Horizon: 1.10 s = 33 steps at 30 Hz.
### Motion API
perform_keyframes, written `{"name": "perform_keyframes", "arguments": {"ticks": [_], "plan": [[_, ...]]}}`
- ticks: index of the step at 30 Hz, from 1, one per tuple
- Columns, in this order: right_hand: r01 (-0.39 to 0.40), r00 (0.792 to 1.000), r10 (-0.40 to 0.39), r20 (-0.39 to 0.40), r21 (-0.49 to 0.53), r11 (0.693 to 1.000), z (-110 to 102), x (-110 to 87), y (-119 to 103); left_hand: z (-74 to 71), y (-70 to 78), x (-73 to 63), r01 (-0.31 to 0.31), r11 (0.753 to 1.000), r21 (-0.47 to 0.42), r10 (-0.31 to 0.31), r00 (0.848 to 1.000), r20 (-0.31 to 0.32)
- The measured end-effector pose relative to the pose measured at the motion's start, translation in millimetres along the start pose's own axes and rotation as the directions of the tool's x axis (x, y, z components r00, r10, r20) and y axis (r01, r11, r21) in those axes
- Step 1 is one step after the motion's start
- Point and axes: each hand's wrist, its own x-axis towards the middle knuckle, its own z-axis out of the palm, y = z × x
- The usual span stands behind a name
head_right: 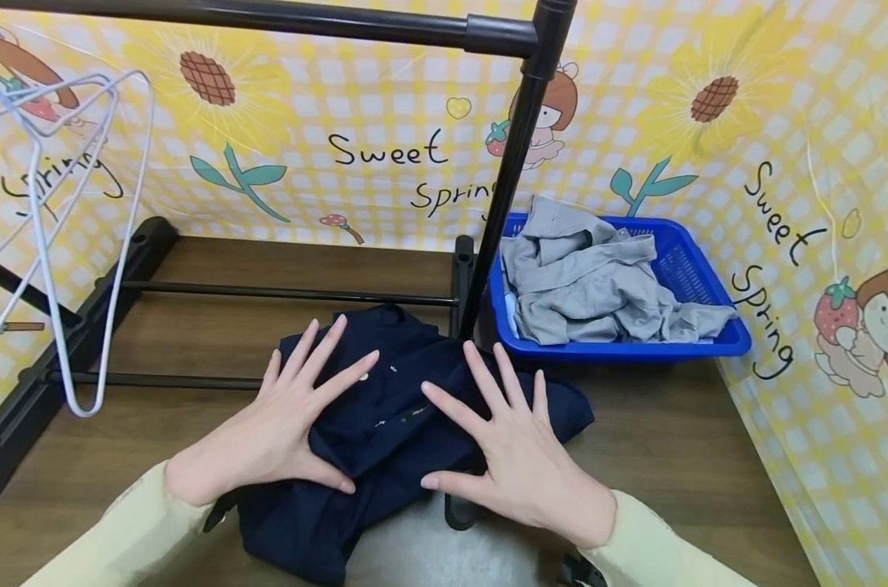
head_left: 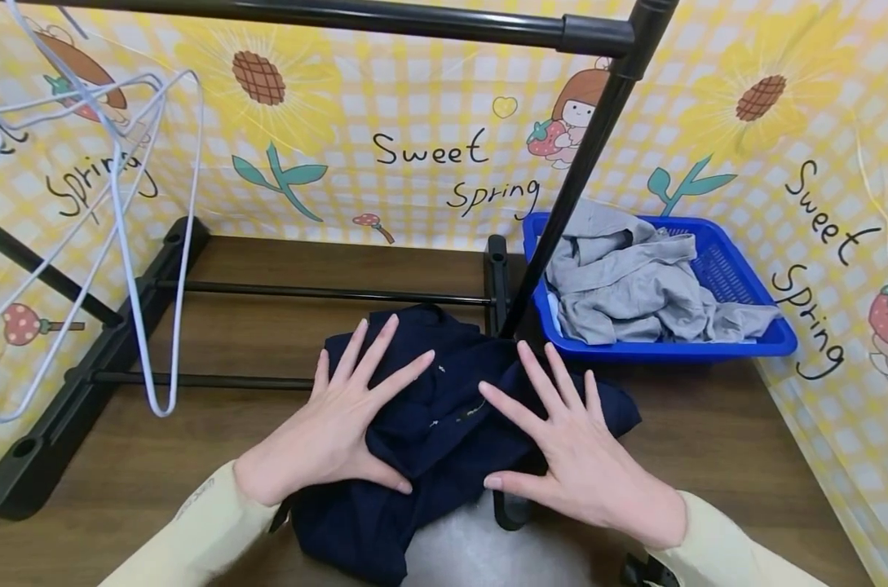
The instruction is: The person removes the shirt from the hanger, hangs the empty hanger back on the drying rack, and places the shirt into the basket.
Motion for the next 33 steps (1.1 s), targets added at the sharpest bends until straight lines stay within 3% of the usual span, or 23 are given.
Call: {"name": "perform_keyframes", "arguments": {"ticks": [5, 10, 14, 20, 23, 26, 30, 33], "plan": [[-0.094, 0.995, 0.089, 0.055, 0.100, 0.991, 20, 10.9, 7, 8.0, -13.6, 16.3, 0.041, 0.999, -0.016, -0.041, 0.999, -0.002], [-0.149, 0.988, 0.139, 0.069, 0.177, 0.973, 39, 30.0, 11, 21.6, -22.1, 28.2, 0.077, 0.996, -0.044, -0.075, 0.996, 0.047], [-0.138, 0.990, 0.132, 0.050, 0.133, 0.982, 50, 40.7, 10, 27.8, -24.8, 32.3, 0.075, 0.995, -0.066, -0.068, 0.993, 0.100], [-0.047, 0.999, 0.047, -0.022, 0.023, 0.999, 57, 48.7, 11, 30.5, -27.7, 34.2, 0.057, 0.996, -0.066, -0.046, 0.987, 0.154], [0.009, 0.997, -0.008, -0.082, 0.012, 1.000, 56, 50.6, 13, 32.0, -28.9, 36.4, 0.031, 0.996, -0.079, -0.019, 0.989, 0.147], [0.037, 0.993, -0.035, -0.115, 0.016, 0.999, 55, 51.4, 17, 34.5, -30.4, 41.4, -0.011, 0.989, -0.146, 0.028, 0.993, 0.117], [0.034, 0.992, -0.028, -0.123, 0.045, 0.998, 50, 51.1, 21, 36.5, -31.1, 48.9, -0.078, 0.974, -0.213, 0.094, 0.993, 0.069], [0.023, 0.992, -0.013, -0.122, 0.080, 0.997, 42, 49.3, 22, 33.9, -27.0, 51.7, -0.135, 0.968, -0.211, 0.142, 0.990, 0.021]]}}
